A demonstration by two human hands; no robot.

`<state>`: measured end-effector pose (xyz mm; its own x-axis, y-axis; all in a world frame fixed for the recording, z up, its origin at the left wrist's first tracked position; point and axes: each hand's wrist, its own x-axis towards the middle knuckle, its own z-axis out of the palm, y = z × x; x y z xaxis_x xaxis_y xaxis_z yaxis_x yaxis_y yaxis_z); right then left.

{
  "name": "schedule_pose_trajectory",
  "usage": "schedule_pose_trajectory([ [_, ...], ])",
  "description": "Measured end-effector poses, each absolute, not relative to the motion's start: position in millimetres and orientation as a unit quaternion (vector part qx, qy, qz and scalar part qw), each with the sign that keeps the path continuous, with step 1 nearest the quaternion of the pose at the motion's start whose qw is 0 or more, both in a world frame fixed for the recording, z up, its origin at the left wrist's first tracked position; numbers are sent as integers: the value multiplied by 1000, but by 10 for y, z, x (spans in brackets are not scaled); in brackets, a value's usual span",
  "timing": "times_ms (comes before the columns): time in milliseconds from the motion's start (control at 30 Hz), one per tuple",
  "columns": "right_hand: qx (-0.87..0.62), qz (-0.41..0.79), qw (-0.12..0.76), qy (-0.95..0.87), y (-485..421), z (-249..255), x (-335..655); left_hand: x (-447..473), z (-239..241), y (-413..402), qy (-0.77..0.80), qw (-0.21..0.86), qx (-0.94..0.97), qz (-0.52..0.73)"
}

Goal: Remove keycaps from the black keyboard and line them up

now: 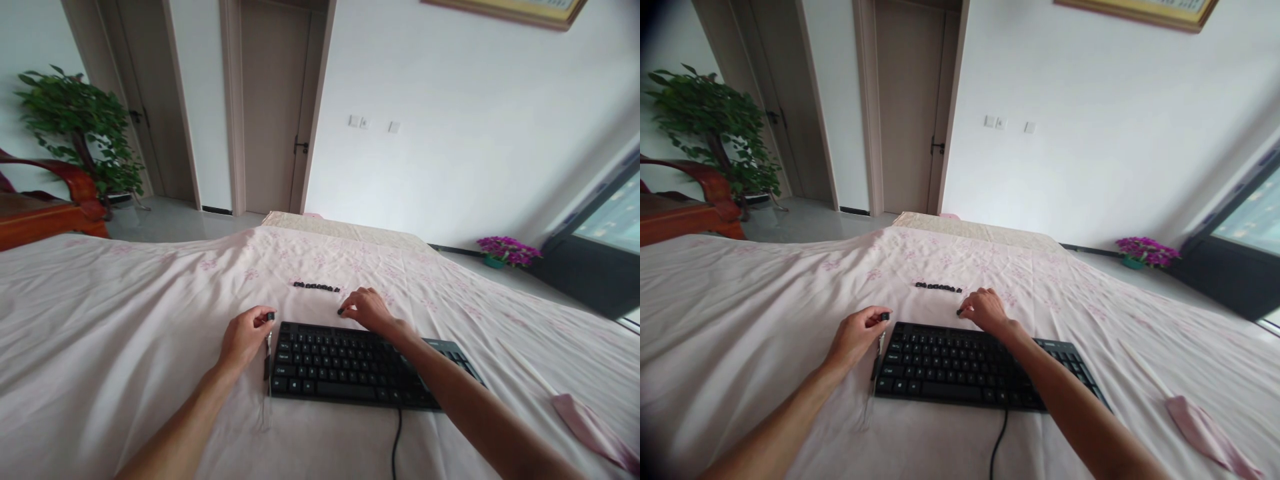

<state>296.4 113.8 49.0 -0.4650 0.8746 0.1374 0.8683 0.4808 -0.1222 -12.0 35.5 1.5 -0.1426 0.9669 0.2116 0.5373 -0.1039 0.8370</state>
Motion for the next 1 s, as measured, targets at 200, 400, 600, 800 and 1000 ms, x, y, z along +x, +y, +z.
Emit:
schedule_pose_trajectory([
  [200,-583,2,93,-807,1424,570,2998,-127,14,354,620,250,607,429],
  [400,-618,22,85,-781,1756,490,3069,-121,18,357,621,245,609,429],
  [600,-596,64,85,-796,1872,402,3081,-124,13,364,622,254,604,428],
  [800,-585,82,102,-800,1866,412,3091,-125,5,367,622,252,607,426],
  [1000,-599,95,116,-786,1641,519,3228,-116,10,354,622,247,610,425],
])
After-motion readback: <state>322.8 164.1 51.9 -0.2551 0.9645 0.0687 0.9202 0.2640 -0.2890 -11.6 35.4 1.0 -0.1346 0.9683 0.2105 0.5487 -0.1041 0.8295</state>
